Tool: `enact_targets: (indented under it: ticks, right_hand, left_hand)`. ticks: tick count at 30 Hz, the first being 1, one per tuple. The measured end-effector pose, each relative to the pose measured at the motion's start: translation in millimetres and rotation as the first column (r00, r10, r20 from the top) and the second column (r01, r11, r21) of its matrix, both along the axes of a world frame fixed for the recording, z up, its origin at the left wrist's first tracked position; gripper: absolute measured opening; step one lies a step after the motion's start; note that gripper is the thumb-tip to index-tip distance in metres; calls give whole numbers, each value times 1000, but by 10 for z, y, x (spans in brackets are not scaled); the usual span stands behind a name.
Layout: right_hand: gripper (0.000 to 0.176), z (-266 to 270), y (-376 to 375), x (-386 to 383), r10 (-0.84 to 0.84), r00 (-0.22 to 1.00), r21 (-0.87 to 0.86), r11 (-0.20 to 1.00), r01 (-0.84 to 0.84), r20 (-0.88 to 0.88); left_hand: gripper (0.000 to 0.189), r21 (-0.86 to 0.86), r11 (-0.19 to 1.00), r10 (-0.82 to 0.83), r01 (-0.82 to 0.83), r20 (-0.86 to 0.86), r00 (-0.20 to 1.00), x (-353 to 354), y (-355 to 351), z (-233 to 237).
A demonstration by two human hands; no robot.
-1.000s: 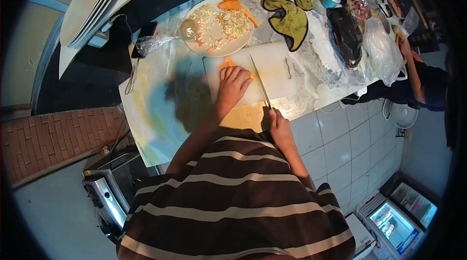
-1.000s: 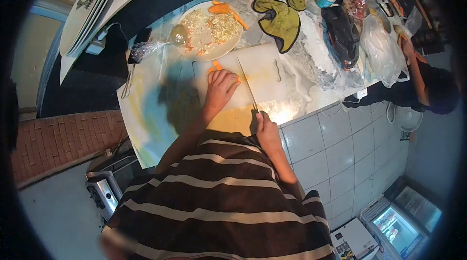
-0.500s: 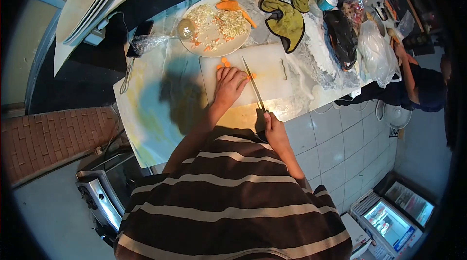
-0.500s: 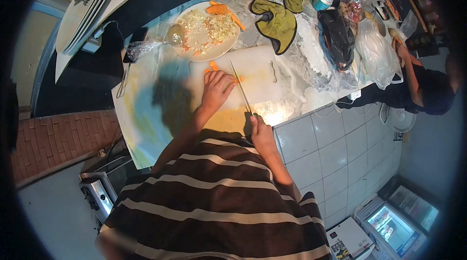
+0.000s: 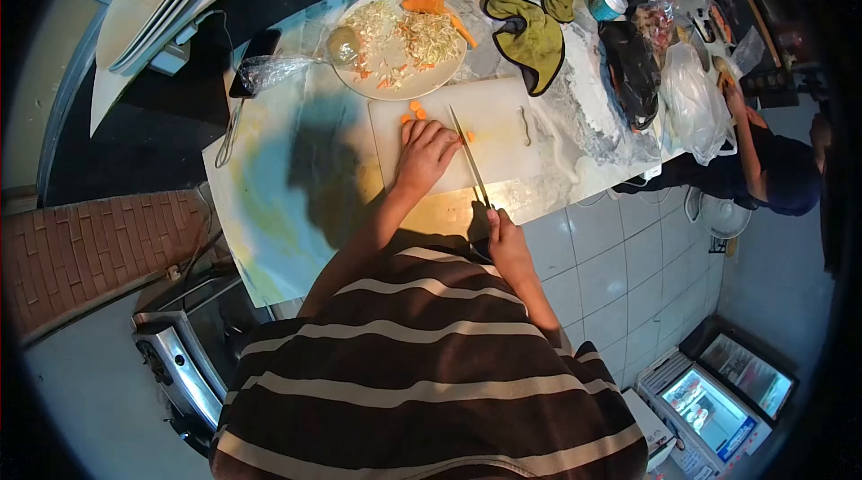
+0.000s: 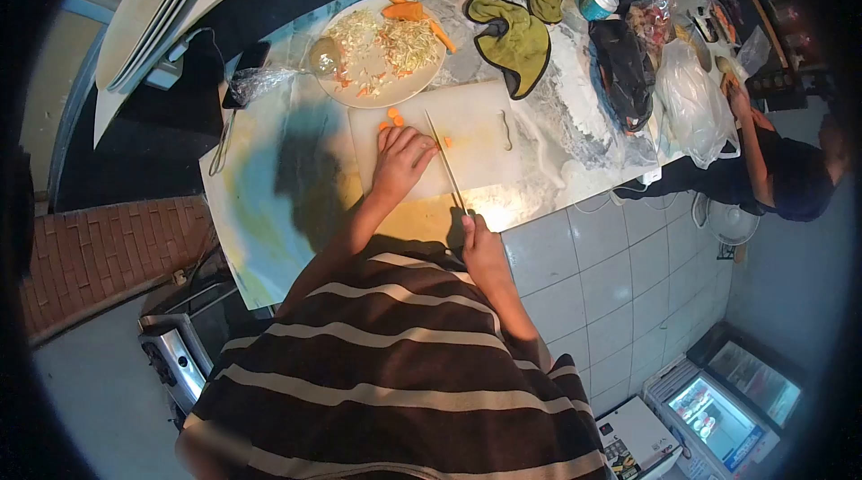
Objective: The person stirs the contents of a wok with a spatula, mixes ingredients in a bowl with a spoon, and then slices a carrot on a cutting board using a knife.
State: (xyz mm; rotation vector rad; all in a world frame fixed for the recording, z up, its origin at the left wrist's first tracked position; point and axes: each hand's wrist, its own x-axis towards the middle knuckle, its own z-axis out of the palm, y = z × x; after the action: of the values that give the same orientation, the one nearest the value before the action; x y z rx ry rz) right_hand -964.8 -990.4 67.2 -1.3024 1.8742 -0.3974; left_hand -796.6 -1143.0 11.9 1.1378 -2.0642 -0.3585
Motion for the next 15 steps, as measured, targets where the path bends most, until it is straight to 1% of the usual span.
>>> enact_targets:
  ticks: [2, 9, 11, 15]
  right_hand:
    - [47, -43, 7, 32, 4, 999, 19, 1000, -3, -42]
    - [47, -78, 7, 106, -5, 1000, 6, 1000, 5, -16]
    - [47, -134, 0, 123, 14, 997, 50, 999, -11, -71]
    - [45, -137, -39, 167, 16, 992, 39, 999, -11, -124]
  left_hand:
    - [13, 3, 1000, 0, 0, 0, 1000, -1, 0, 4]
    - [11, -1, 1000, -27, 27, -21, 999, -11, -11, -18]
    - [11, 3, 1000, -29, 29, -19, 999, -6, -20, -38]
    - [11, 3, 1000, -19, 19, -10, 1000, -12, -22, -38]
